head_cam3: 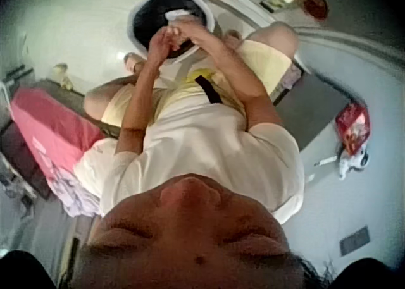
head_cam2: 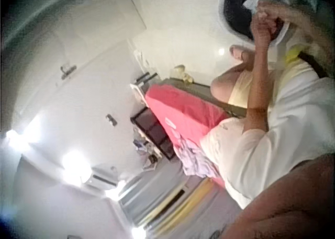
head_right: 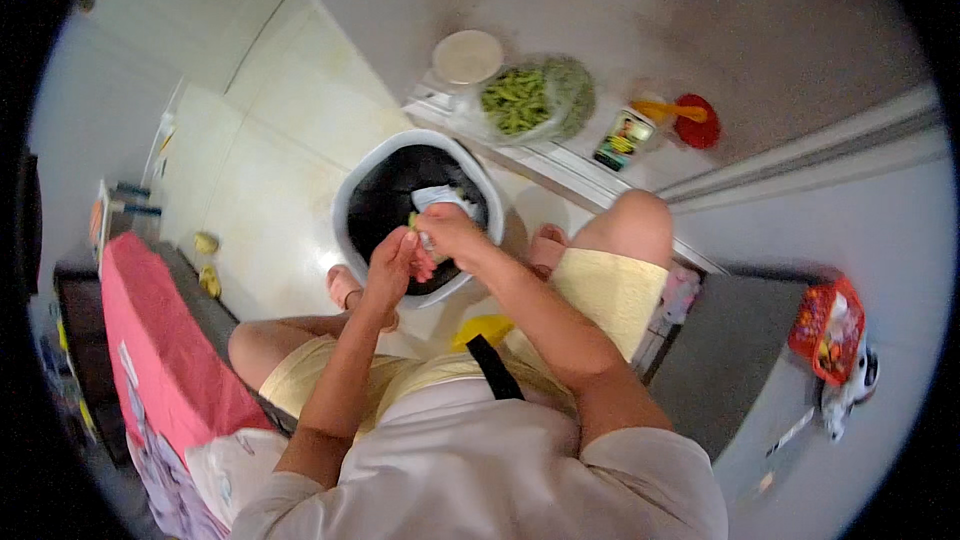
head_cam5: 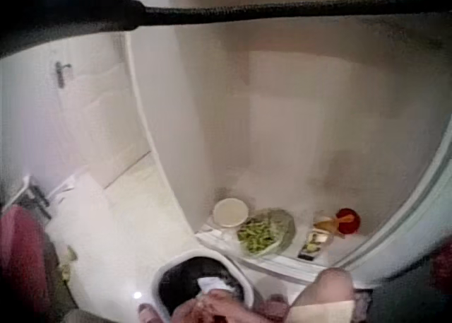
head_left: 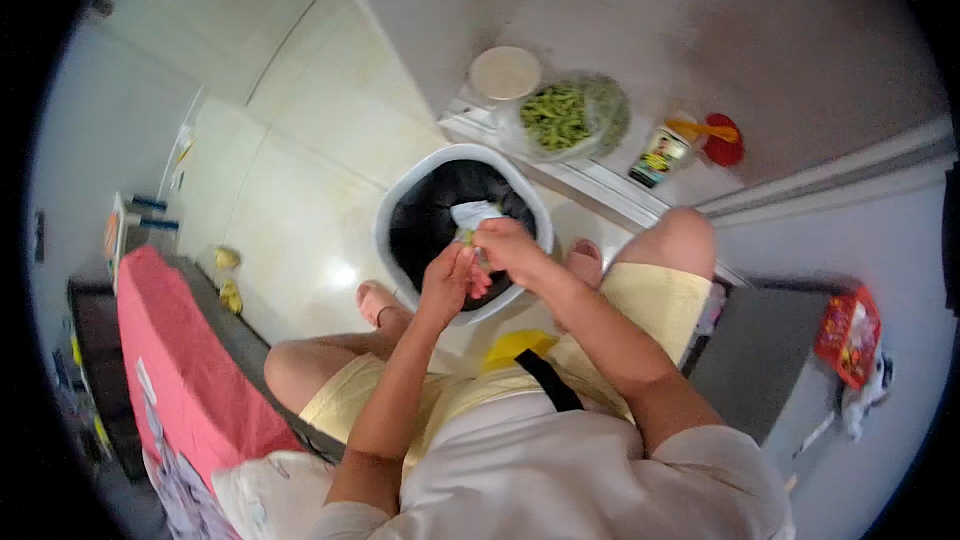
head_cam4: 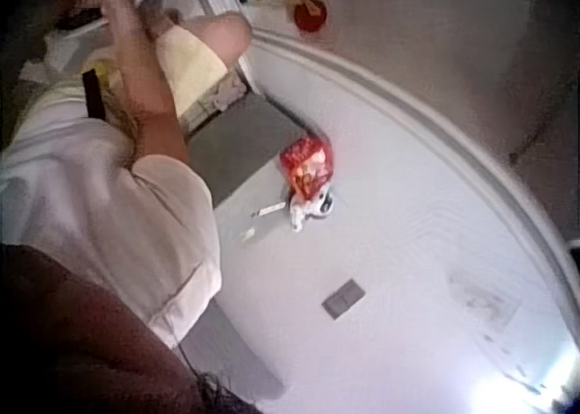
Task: The person picks up individual edamame pods from a plastic bag and peels them by hand, dropping the beans into a white bowl and discarding the pods into a trash bin while seated.
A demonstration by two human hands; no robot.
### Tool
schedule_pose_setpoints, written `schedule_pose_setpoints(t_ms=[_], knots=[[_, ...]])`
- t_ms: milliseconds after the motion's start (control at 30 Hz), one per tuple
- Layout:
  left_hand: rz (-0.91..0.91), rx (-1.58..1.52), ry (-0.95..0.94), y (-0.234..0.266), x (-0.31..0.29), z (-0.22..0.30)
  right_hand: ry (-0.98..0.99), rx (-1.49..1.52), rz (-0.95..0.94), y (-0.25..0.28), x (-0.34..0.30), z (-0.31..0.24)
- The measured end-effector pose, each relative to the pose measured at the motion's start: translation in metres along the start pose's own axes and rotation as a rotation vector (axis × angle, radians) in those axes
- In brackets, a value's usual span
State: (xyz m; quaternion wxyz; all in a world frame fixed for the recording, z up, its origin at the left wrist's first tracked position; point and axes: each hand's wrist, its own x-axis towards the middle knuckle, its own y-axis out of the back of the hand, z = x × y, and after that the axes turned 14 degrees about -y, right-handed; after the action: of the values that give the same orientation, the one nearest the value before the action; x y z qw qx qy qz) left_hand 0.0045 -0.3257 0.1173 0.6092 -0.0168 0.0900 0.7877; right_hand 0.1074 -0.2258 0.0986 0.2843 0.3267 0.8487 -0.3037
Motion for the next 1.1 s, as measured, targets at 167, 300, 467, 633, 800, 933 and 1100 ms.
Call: schedule_pose_setpoints(t_ms=[167,300,467,633,800,933,1100], knots=[[-0.025,-0.648,0.235,0.007,-0.001,0.01,0.008,0.079,-0.157,0.001,-0.013,-0.01],[0.126,0.008,-0.035,-0.001,0.001,0.007,0.146,-0.233,0.061,-0.009,-0.021,-0.009],[0.213,0.368,-0.247,0.009,0.002,-0.011,0.167,-0.36,-0.011,-0.009,-0.02,-0.014],[0.098,0.026,-0.106,0.006,0.001,0.012,0.262,-0.428,-0.092,0.0,-0.007,-0.006],[0.057,-0.518,0.146,0.008,0.002,0.016,0.251,-0.368,-0.157,0.006,-0.013,-0.004],[0.025,-0.507,0.105,0.006,0.005,0.006,0.217,-0.284,-0.084,0.007,-0.02,-0.008],[0.044,-0.561,0.098,-0.001,0.007,0.005,0.163,-0.187,-0.113,0.009,-0.023,-0.014]])
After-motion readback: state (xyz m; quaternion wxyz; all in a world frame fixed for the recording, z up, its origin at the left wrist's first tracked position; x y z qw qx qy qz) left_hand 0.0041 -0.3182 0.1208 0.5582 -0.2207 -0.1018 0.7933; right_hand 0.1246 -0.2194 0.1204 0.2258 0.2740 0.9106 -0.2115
